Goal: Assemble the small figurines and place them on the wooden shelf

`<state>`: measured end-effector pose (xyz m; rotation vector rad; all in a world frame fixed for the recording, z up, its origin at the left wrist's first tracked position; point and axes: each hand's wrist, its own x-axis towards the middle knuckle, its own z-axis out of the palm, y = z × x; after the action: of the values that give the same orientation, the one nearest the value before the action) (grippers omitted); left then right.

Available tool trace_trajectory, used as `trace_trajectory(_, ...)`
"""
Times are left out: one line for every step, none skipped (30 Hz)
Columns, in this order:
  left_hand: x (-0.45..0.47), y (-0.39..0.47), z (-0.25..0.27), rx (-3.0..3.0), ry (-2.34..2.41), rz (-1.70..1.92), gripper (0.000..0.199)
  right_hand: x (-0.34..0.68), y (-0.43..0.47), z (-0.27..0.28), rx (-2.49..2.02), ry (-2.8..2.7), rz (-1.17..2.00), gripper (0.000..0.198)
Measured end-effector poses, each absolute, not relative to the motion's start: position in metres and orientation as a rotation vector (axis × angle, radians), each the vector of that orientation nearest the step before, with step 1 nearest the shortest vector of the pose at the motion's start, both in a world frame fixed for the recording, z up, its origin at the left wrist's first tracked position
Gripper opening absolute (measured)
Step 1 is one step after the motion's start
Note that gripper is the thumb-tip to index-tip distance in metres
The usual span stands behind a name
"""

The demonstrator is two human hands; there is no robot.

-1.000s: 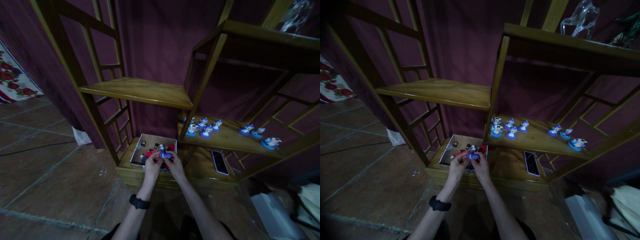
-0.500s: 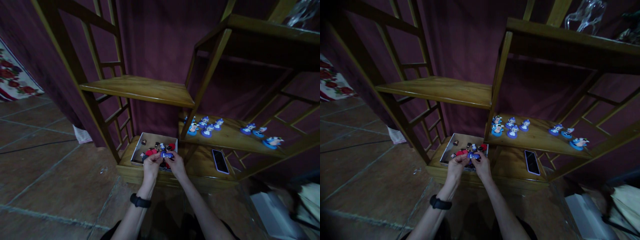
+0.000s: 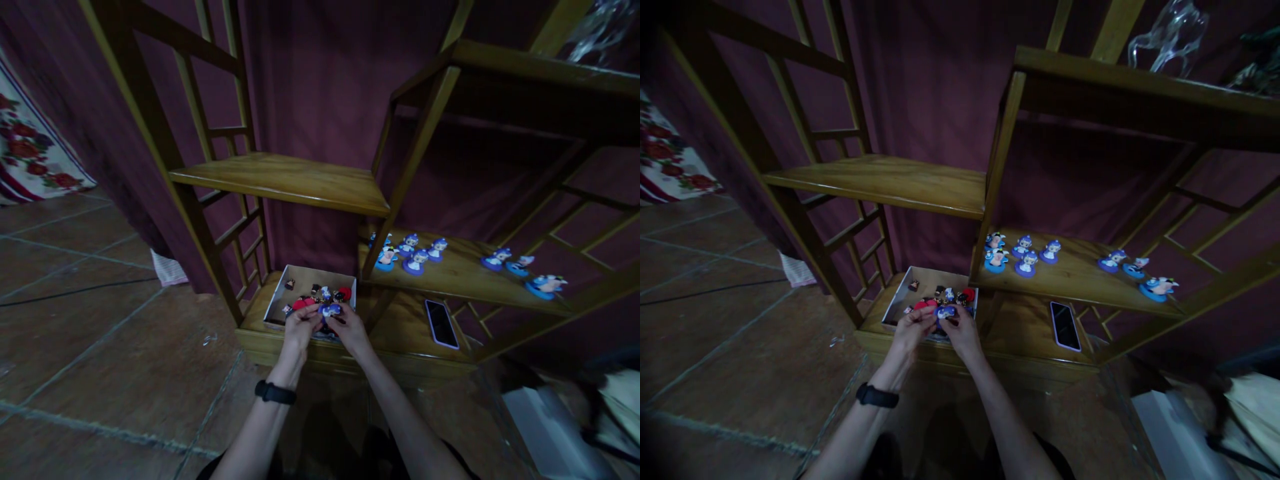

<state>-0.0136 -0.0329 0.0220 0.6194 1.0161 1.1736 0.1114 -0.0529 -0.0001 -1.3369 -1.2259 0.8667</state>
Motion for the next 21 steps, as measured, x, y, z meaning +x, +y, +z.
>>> trace_trajectory(-0.015,-0.032,0.022,0.581,1.016,1.171,0.028,0.112,-0.052,-0.002,-1.328,-1.220,0.878,0.033)
trace_trajectory(-0.016,-0.031,0.022,0.550,1.016,1.167,0.029,0.113,-0.052,-0.005,-1.336,-1.207,0.874,0.035)
trace_trajectory(-0.018,-0.030,0.021,0.525,1.014,1.160,0.028,0.114,-0.052,-0.007,-1.354,-1.189,0.861,0.036)
trace_trajectory(-0.019,-0.030,0.021,0.503,1.012,1.149,0.027,0.115,-0.052,-0.009,-1.372,-1.169,0.850,0.035)
trace_trajectory(-0.020,-0.029,0.020,0.480,1.007,1.134,0.026,0.116,-0.053,-0.011,-1.382,-1.147,0.846,0.034)
trace_trajectory(-0.021,-0.028,0.019,0.457,0.998,1.115,0.024,0.117,-0.053,-0.011,-1.380,-1.128,0.856,0.033)
trace_trajectory(-0.022,-0.027,0.019,0.434,0.982,1.093,0.023,0.118,-0.054,-0.011,-1.365,-1.112,0.880,0.031)
trace_trajectory(-0.023,-0.026,0.018,0.412,0.962,1.067,0.022,0.117,-0.054,-0.011,-1.342,-1.098,0.913,0.029)
trace_trajectory(-0.023,-0.026,0.017,0.391,0.939,1.042,0.021,0.117,-0.055,-0.010,-1.316,-1.083,0.949,0.028)
trace_trajectory(-0.023,-0.025,0.016,0.371,0.919,1.022,0.020,0.116,-0.055,-0.008,-1.291,-1.068,0.981,0.028)
trace_trajectory(-0.023,-0.024,0.015,0.352,0.901,1.008,0.019,0.115,-0.055,-0.006,-1.270,-1.054,1.005,0.029)
trace_trajectory(-0.022,-0.024,0.014,0.334,0.886,0.998,0.019,0.114,-0.056,-0.005,-1.256,-1.041,1.019,0.030)
trace_trajectory(-0.022,-0.024,0.014,0.318,0.873,0.994,0.018,0.114,-0.056,-0.004,-1.250,-1.029,1.026,0.032)
trace_trajectory(-0.021,-0.024,0.014,0.305,0.864,0.994,0.018,0.113,-0.056,-0.002,-1.248,-1.022,1.030,0.033)
trace_trajectory(-0.020,-0.025,0.015,0.297,0.857,0.996,0.017,0.113,-0.056,-0.001,-1.248,-1.017,1.034,0.034)
trace_trajectory(-0.020,-0.025,0.016,0.294,0.851,0.998,0.017,0.113,-0.056,-0.001,-1.249,-1.013,1.036,0.034)
trace_trajectory(-0.020,-0.026,0.017,0.296,0.845,1.000,0.017,0.113,-0.056,0.000,-1.248,-1.008,1.037,0.034)
trace_trajectory(-0.019,-0.026,0.018,0.303,0.840,1.001,0.017,0.113,-0.057,0.001,-1.244,-1.004,1.038,0.034)
trace_trajectory(-0.019,-0.027,0.019,0.312,0.837,1.001,0.017,0.113,-0.057,0.001,-1.236,-1.001,1.041,0.034)
trace_trajectory(-0.019,-0.027,0.020,0.322,0.835,0.999,0.018,0.113,-0.057,0.002,-1.227,-0.998,1.046,0.034)
trace_trajectory(-0.019,-0.028,0.021,0.332,0.836,0.999,0.018,0.113,-0.058,0.003,-1.220,-0.995,1.050,0.034)
